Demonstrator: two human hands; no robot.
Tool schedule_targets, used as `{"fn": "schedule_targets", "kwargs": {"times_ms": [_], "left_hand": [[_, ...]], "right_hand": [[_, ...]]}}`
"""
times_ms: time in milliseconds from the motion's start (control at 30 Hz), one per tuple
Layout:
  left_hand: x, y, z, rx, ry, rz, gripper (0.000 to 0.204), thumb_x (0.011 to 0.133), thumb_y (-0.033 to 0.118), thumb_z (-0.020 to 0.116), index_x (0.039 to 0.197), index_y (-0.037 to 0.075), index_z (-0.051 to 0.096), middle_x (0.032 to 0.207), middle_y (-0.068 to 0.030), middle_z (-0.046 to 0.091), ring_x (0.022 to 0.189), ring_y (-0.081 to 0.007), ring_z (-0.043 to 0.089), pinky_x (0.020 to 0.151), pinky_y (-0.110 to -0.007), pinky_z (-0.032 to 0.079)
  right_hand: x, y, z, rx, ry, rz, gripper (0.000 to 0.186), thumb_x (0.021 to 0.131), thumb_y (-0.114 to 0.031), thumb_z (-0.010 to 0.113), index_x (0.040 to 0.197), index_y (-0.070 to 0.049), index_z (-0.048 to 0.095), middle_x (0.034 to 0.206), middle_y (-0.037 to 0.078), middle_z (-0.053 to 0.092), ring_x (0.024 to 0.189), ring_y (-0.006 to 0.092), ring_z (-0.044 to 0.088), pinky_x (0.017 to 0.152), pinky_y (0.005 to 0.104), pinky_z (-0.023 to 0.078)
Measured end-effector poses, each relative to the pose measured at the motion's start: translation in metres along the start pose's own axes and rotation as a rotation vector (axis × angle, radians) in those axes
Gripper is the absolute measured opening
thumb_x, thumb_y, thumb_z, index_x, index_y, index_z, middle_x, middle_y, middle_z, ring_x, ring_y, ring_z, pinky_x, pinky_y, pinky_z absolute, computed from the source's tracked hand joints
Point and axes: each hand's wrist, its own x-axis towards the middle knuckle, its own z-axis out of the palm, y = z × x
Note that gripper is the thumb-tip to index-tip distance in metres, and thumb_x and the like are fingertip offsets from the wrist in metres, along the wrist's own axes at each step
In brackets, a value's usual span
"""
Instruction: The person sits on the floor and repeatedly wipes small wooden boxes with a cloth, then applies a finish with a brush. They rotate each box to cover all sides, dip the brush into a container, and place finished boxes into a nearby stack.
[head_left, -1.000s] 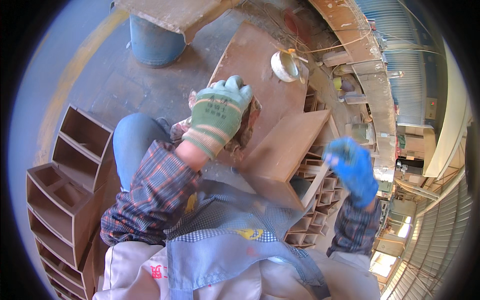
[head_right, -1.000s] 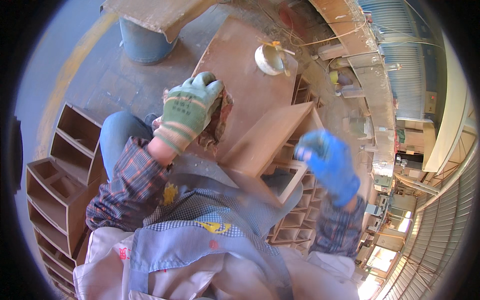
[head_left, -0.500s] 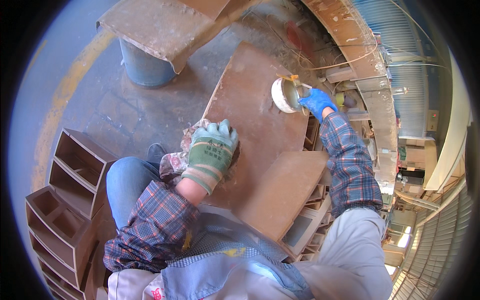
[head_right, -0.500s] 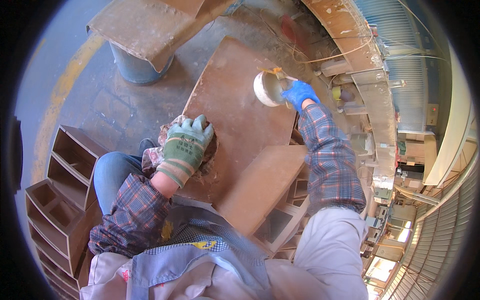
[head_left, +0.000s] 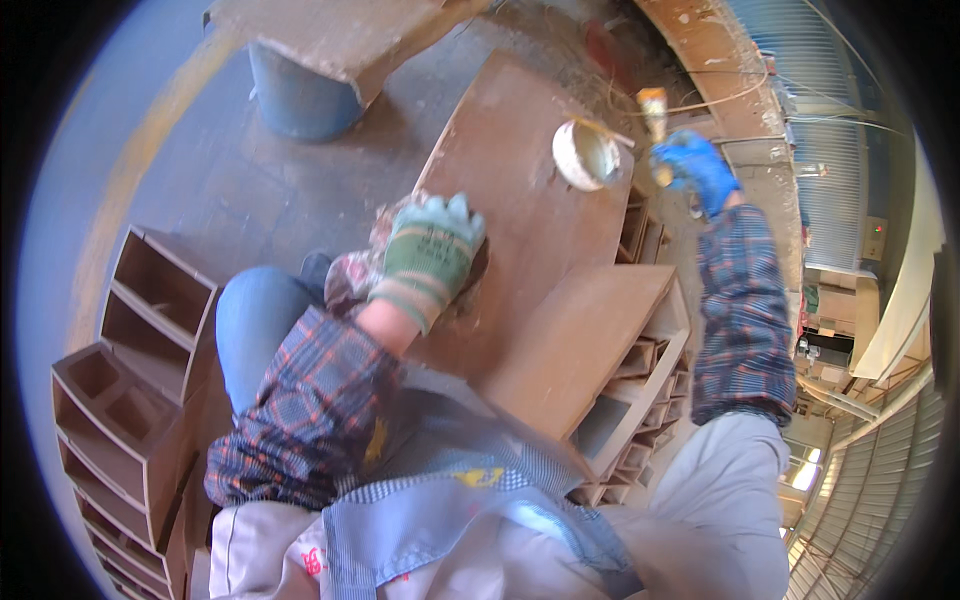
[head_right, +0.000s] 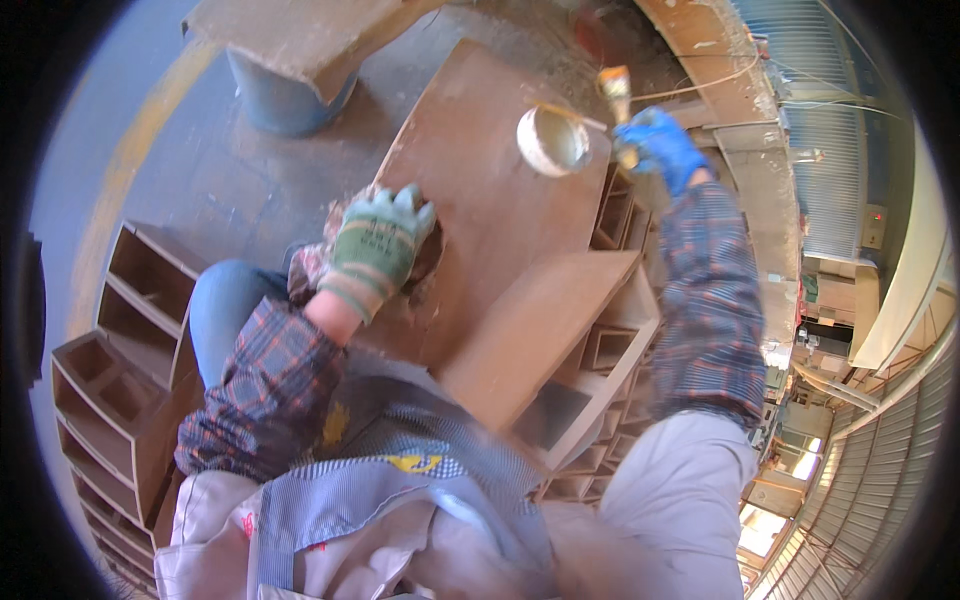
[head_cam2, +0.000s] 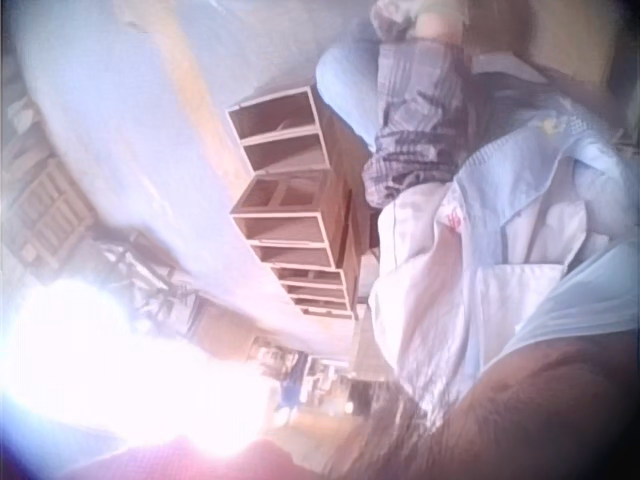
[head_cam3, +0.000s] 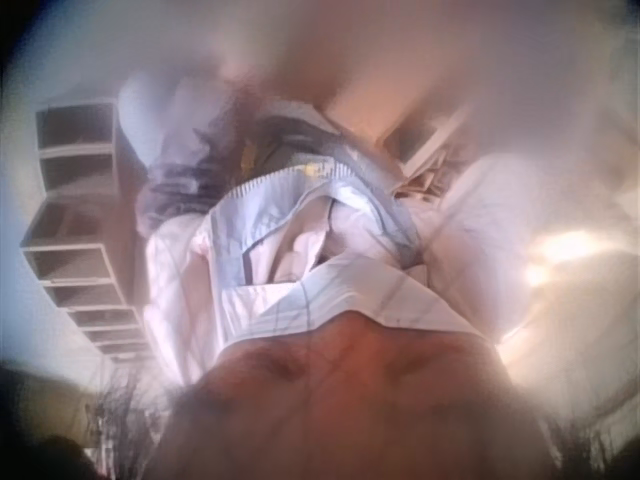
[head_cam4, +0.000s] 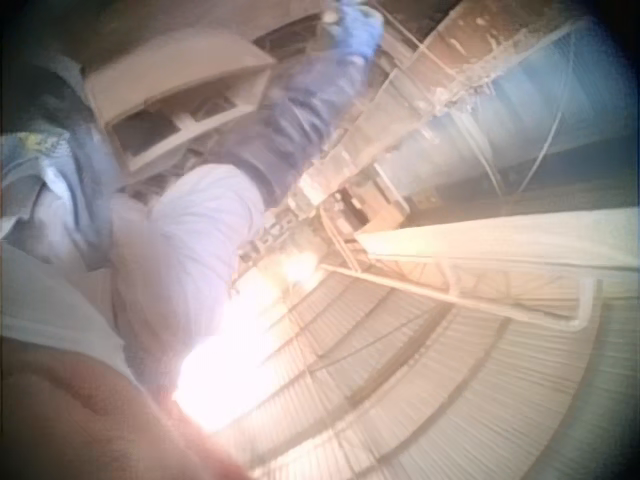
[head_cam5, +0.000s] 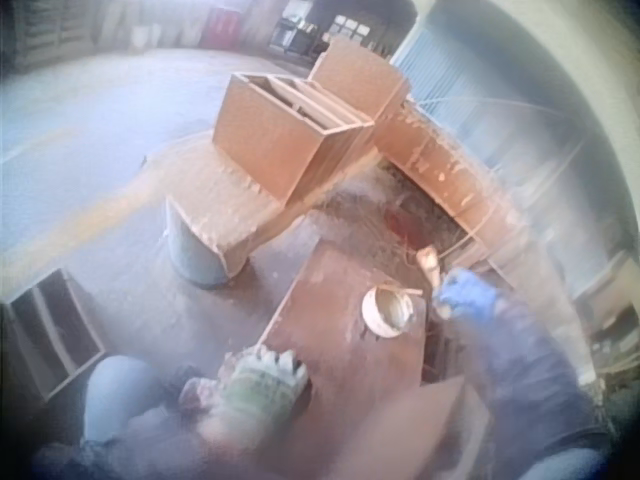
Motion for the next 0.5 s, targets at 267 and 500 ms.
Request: {"fn": "schedule_targets", "kwargs": {"times_ms": [267, 500], "left_hand": [[-0.003, -0.027, -0.021, -0.165, 0.119, -0.171, 0.017, 0.090, 0.018, 0.066, 0.106, 0.019, 0.070, 0.114, -0.0052, 0.066, 0.102, -0.0284, 0.068, 0.085, -0.042, 0.057], [-0.021, -0.064, -0.041, -0.298, 0.359, -0.258, 0.026, 0.090, 0.017, 0.069, 0.115, 0.018, 0.071, 0.119, -0.0083, 0.066, 0.107, -0.0333, 0.067, 0.091, -0.043, 0.056]], "right_hand": [[-0.173, -0.112, 0.044, -0.325, -0.351, -0.469, 0.027, 0.091, -0.025, 0.072, 0.106, -0.002, 0.073, 0.099, 0.006, 0.070, 0.082, 0.0174, 0.067, 0.077, 0.0347, 0.055], [-0.182, -0.123, 0.167, -0.577, -0.879, -0.409, 0.030, 0.088, -0.026, 0.072, 0.102, 0.000, 0.073, 0.085, 0.010, 0.071, 0.080, 0.0212, 0.068, 0.074, 0.0351, 0.054]]}}
